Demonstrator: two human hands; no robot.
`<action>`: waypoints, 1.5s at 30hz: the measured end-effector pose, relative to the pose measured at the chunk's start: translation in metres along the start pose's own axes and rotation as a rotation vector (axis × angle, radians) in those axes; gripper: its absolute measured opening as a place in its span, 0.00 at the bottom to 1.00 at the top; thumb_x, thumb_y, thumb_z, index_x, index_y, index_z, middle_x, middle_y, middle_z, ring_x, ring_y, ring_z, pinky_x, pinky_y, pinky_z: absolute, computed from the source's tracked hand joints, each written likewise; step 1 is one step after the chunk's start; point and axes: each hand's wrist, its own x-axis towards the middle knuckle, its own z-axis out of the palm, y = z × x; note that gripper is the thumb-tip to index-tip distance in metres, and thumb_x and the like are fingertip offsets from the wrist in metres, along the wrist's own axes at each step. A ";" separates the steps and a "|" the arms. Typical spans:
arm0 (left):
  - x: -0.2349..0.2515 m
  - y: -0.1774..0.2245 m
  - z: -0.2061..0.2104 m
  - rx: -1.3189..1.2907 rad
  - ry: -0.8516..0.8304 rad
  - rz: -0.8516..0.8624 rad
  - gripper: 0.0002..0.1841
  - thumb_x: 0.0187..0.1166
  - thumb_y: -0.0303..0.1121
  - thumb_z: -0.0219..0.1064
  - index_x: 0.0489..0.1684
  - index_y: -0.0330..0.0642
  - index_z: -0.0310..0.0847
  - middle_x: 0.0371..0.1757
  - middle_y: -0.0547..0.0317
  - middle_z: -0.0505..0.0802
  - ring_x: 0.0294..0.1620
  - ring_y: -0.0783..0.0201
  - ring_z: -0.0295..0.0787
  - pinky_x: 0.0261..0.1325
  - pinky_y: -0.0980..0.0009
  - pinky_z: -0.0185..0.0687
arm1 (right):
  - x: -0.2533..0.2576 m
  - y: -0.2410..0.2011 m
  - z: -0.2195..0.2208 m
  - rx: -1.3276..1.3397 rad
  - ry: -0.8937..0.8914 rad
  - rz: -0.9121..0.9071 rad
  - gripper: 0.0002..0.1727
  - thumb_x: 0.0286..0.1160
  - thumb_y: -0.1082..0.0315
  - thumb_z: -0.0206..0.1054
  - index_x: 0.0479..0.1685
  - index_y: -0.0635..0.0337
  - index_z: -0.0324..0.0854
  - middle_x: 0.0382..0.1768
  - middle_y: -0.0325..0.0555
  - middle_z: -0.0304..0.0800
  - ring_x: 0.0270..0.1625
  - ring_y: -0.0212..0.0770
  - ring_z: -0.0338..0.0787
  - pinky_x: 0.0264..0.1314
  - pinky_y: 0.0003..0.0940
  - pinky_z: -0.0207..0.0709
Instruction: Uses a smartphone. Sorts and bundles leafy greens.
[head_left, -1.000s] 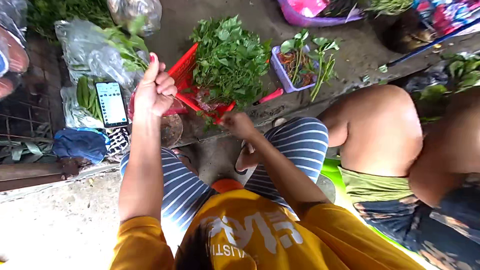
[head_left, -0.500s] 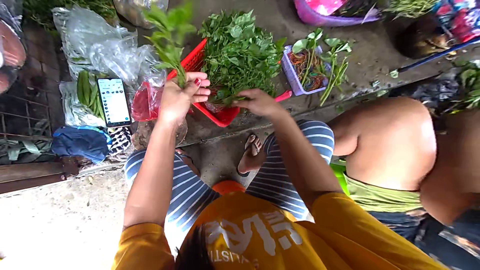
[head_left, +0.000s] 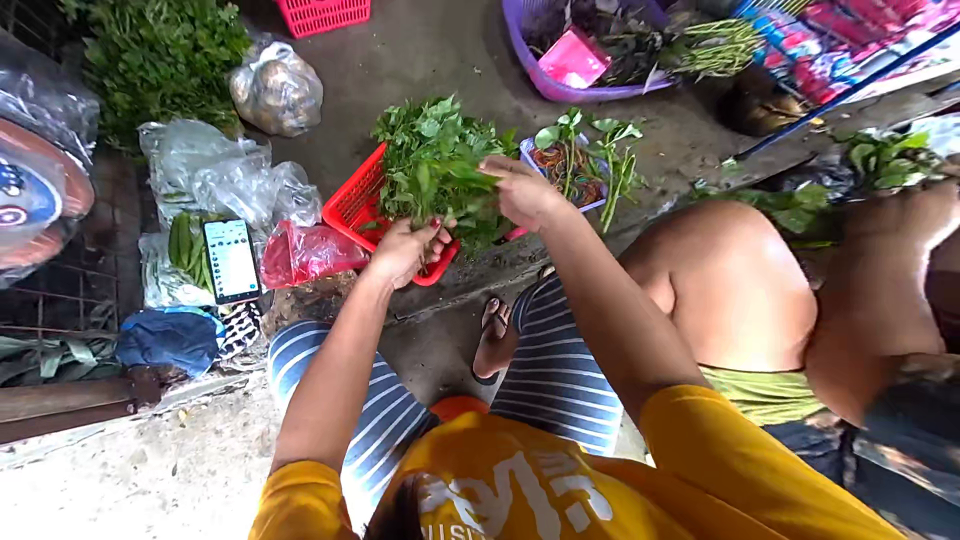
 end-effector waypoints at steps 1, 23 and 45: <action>0.002 -0.002 -0.003 -0.115 0.009 0.008 0.13 0.94 0.28 0.47 0.59 0.38 0.78 0.33 0.64 0.86 0.28 0.72 0.81 0.36 0.75 0.83 | -0.001 0.004 -0.002 0.012 0.104 -0.009 0.20 0.92 0.58 0.54 0.72 0.58 0.75 0.60 0.45 0.84 0.52 0.38 0.88 0.53 0.38 0.84; -0.020 0.031 -0.075 -0.681 0.057 0.275 0.27 0.96 0.39 0.44 0.12 0.55 0.64 0.09 0.74 0.66 0.07 0.79 0.60 0.12 0.85 0.58 | 0.012 0.110 0.068 -1.068 0.066 -0.119 0.16 0.81 0.61 0.69 0.57 0.63 0.87 0.59 0.64 0.88 0.62 0.66 0.88 0.62 0.66 0.79; -0.001 0.014 -0.045 -0.042 0.487 0.166 0.21 0.96 0.47 0.47 0.33 0.47 0.76 0.21 0.68 0.84 0.14 0.74 0.75 0.21 0.76 0.79 | 0.039 0.042 0.011 -0.237 0.228 -0.586 0.14 0.68 0.86 0.63 0.51 0.74 0.86 0.53 0.57 0.88 0.46 0.38 0.91 0.46 0.35 0.90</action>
